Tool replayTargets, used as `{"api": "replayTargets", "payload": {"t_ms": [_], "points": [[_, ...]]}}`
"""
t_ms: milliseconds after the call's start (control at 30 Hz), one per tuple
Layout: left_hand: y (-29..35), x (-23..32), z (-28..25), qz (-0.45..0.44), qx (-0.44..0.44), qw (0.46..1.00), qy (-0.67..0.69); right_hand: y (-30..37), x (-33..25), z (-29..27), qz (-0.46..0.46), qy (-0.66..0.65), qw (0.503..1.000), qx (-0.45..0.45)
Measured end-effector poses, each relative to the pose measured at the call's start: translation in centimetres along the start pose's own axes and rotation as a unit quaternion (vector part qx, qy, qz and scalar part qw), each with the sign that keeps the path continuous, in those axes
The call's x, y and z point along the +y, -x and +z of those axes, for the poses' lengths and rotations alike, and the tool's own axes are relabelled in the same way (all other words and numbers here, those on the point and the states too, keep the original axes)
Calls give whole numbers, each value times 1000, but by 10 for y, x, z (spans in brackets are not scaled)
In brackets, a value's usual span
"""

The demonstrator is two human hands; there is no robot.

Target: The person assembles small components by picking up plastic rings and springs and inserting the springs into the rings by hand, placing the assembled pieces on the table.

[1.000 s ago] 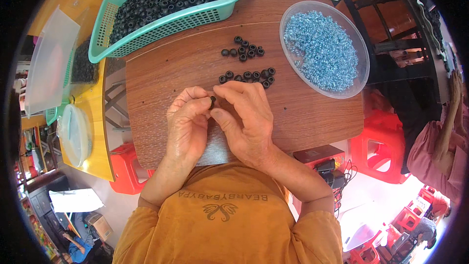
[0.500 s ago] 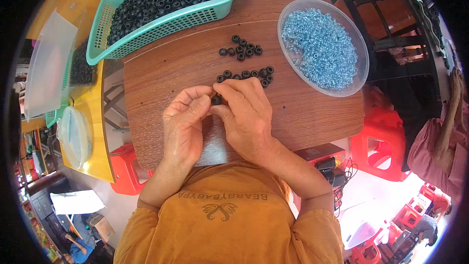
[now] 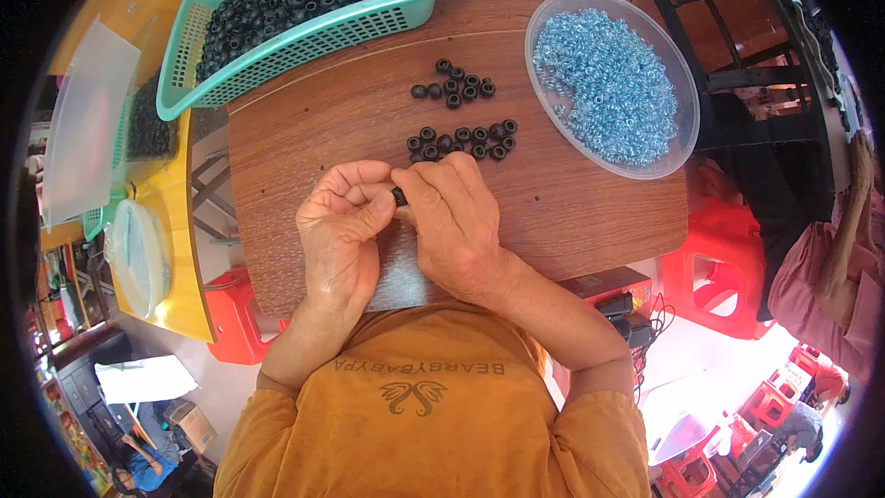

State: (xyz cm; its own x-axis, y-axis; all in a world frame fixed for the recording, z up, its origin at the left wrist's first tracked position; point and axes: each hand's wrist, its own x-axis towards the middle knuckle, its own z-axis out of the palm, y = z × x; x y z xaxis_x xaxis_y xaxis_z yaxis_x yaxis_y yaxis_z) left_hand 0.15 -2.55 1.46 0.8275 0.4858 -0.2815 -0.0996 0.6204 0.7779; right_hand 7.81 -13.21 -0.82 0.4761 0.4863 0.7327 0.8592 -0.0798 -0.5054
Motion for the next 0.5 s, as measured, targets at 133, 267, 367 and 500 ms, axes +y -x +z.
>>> {"api": "replayTargets", "payload": {"t_ms": [133,267,367,500], "points": [[0,0,0,-10,24,1000,-10,4,4,5,-46,32,998,15],[-3,0,-1,-13,32,999,-9,2,1,1,-41,41,998,-15],[-3,1,0,-19,35,999,-9,1,-2,2,-29,50,998,-9],[-3,11,2,-12,7,1000,-19,-7,-1,-2,-17,14,1000,22]]}}
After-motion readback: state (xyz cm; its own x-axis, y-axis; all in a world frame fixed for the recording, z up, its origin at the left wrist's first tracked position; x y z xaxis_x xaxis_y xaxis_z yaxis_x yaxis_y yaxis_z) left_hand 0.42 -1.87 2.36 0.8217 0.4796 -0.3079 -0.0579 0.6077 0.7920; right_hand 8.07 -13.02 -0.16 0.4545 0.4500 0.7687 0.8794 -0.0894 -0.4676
